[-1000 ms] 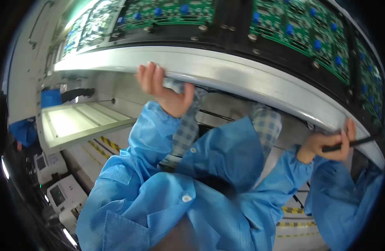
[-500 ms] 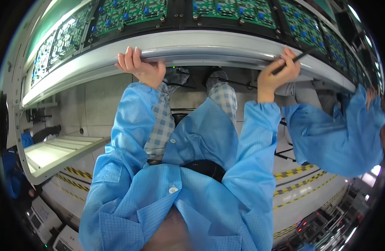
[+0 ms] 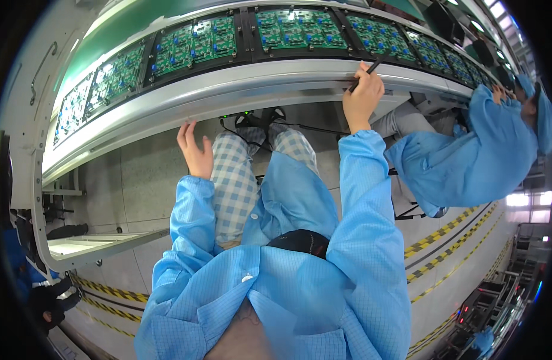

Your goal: Inspecting and marking components on printed circuit boards on an assembly line.

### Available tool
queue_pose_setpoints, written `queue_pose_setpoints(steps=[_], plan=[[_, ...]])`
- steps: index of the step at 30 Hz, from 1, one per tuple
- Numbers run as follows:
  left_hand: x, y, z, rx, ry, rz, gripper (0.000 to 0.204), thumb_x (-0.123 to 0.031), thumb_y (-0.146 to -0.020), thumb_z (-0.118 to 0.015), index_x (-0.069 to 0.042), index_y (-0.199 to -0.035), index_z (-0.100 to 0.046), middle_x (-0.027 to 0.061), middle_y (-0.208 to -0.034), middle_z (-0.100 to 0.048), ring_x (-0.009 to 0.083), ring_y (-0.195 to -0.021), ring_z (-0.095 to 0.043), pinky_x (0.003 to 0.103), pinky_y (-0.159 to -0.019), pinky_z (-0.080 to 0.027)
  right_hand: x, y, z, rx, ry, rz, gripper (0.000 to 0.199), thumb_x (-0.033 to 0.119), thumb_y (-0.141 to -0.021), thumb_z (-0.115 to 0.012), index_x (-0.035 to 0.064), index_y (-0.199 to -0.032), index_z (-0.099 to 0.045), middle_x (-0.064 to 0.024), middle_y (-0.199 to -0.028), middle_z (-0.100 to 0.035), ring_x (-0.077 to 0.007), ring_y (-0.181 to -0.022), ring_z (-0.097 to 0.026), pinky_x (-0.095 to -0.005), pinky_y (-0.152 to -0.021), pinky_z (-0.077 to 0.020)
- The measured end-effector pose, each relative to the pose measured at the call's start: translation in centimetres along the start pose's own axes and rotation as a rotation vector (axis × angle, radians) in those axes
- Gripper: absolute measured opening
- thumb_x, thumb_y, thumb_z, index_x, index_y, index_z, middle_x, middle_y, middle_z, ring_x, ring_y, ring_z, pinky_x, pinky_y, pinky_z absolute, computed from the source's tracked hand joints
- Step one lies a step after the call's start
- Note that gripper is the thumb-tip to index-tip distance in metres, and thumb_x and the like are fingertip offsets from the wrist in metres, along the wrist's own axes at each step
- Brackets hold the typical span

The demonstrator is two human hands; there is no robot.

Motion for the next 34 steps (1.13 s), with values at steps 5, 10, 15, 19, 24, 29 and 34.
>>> queue_pose_setpoints(steps=[5, 10, 15, 19, 24, 29, 34], plan=[[-0.6, -1.9, 3.9, -0.182, -0.157, -0.086, 0.046, -0.001, -0.073, -0.056, -0.007, -0.118, -0.049, 0.0178, -0.128, -0.036, 0.0348, -0.119, -0.031, 0.043, -0.097, -0.028, -0.4, 0.2, -1.0, 0.072, 0.096, 0.025, 0.036, -0.003, -0.058, -0.058, 0.0098, -0.089, -0.047, -0.0052, -0.100, -0.056, -0.0260, -0.097, -0.049, -0.0410, -0.085, -0.0319], [-3.0, -6.0, 8.1, -0.243, -0.125, -0.113, 0.044, -0.002, -0.075, -0.056, -0.007, -0.119, -0.048, 0.0163, -0.128, -0.036, 0.0328, -0.118, -0.032, 0.042, -0.097, -0.026, 0.6, 0.4, -0.2, 0.057, 0.070, -0.038, 0.043, -0.002, -0.056, -0.060, 0.0097, -0.094, -0.046, -0.0060, -0.104, -0.054, -0.0275, -0.096, -0.048, -0.0406, -0.086, -0.0311], [-4.0, -10.4, 9.6, -0.133, -0.149, -0.148, 0.044, -0.009, -0.078, -0.056, -0.006, -0.121, -0.046, 0.0162, -0.128, -0.035, 0.0331, -0.120, -0.030, 0.043, -0.099, -0.023, 0.9, -0.4, 0.9, 0.141, 0.067, -0.161, 0.047, -0.006, -0.058, -0.058, 0.0094, -0.101, -0.048, -0.0059, -0.107, -0.054, -0.0271, -0.100, -0.047, -0.0389, -0.086, -0.0306], [-3.3, -12.0, 8.0, -0.031, -0.446, -0.245, 0.045, -0.015, -0.080, -0.053, -0.010, -0.124, -0.045, 0.0112, -0.132, -0.037, 0.0287, -0.128, -0.027, 0.047, -0.106, -0.016, 0.4, 0.6, -0.3, 0.141, 0.092, -0.061, 0.047, -0.005, -0.062, -0.057, 0.0099, -0.105, -0.048, -0.0072, -0.119, -0.051, -0.0274, -0.110, -0.046, -0.0387, -0.086, -0.0313], [-2.6, -10.7, 6.5, 0.021, -0.443, -0.348, 0.039, -0.015, -0.084, -0.047, -0.014, -0.123, -0.047, 0.0039, -0.133, -0.038, 0.0226, -0.126, -0.032, 0.046, -0.106, -0.017, 0.9, 0.5, 1.3, 0.059, 0.123, -0.106, 0.046, -0.004, -0.065, -0.056, 0.0099, -0.108, -0.049, -0.0069, -0.121, -0.050, -0.0261, -0.113, -0.045, -0.0389, -0.086, -0.0327], [-0.6, -7.8, 6.1, -0.080, -0.455, -0.299, 0.053, -0.021, -0.078, -0.057, -0.009, -0.126, -0.039, 0.0088, -0.132, -0.037, 0.0270, -0.125, -0.031, 0.050, -0.105, -0.017, 1.4, 0.6, 0.9, 0.156, 0.145, 0.029, 0.053, -0.005, -0.068, -0.052, 0.0107, -0.118, -0.046, -0.0061, -0.126, -0.047, -0.0252, -0.117, -0.042, -0.0389, -0.089, -0.0313], [-2.2, -8.6, 7.1, -0.076, -0.450, -0.209, 0.055, -0.022, -0.075, -0.059, -0.008, -0.124, -0.040, 0.0122, -0.130, -0.039, 0.0292, -0.125, -0.032, 0.050, -0.104, -0.019, 0.4, -1.7, -0.3, 0.150, 0.062, -0.017, 0.048, 0.003, -0.067, -0.063, 0.0085, -0.113, -0.051, -0.0118, -0.121, -0.051, -0.0269, -0.111, -0.048, -0.0336, -0.093, -0.0410]])
Point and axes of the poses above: each hand's wrist, its own y-axis away from the middle knuckle, its own z-axis out of the back of the hand, x = y × z, the point moved 5 cm from there along -y, towards the middle knuckle
